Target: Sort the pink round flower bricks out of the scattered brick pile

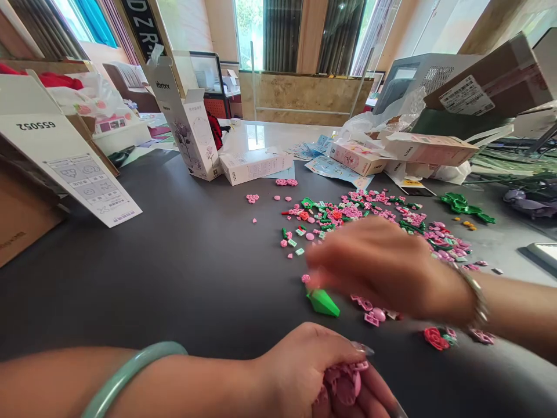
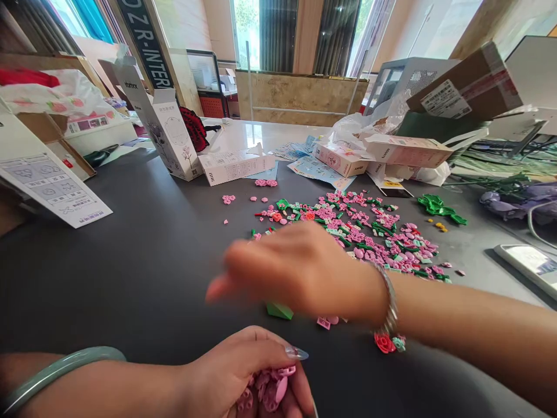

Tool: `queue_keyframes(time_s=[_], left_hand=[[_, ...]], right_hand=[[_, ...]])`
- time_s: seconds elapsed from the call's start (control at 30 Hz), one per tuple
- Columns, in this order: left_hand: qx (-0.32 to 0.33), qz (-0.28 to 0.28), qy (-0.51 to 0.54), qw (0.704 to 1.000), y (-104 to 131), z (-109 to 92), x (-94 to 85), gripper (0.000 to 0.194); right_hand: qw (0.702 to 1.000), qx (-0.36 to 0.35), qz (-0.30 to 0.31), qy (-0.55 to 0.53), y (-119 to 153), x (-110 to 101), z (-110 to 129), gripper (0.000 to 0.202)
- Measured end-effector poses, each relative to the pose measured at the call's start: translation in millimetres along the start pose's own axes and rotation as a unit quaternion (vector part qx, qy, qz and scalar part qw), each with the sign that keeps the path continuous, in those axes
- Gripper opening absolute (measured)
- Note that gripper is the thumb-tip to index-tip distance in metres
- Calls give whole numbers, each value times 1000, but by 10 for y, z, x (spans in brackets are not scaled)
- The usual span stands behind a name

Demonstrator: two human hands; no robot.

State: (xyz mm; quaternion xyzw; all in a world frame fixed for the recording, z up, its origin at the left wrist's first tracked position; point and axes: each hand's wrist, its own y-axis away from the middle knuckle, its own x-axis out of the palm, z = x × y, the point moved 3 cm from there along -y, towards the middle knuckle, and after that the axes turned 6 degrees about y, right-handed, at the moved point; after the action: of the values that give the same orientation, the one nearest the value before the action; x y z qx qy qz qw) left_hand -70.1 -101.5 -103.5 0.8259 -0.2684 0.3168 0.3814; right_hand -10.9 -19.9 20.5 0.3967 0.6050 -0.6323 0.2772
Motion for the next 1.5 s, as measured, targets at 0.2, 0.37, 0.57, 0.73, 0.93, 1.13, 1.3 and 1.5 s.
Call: queue_keyframes(time_s=[0.2,0.37,0.57,0.73,0.93,1.13,1.3,1.5], left_hand=[[-31,-48,-3,998,183,-124,143,27],[-12,-36,-13,999,118,-121,99,25],[-30,-62,-3,998,151,-132,149,38],[-31,-23,-1,999,195,-120,160,42],[-39,-42,-45,997,209,-79,81,37],[-59,-60,-32,996,206,-136,143,41],[-101,-80,9,992,219,-195,228,60],[-117,-79,48,989,221,-210,228,77]], right_hand=[[937,215,263,80,-445,540,-1157,23],[922,206,320,75,-613,959,-1545,37],[924,166,339,58,-645,1053,-1569,38],[931,142,333,43,-627,1029,-1558,31],[928,158,336,26,-643,1025,-1577,23],[926,167,337,7,-662,1019,-1635,15],[929,141,342,1,-670,1021,-1602,13],[936,123,331,4,-643,993,-1546,12]])
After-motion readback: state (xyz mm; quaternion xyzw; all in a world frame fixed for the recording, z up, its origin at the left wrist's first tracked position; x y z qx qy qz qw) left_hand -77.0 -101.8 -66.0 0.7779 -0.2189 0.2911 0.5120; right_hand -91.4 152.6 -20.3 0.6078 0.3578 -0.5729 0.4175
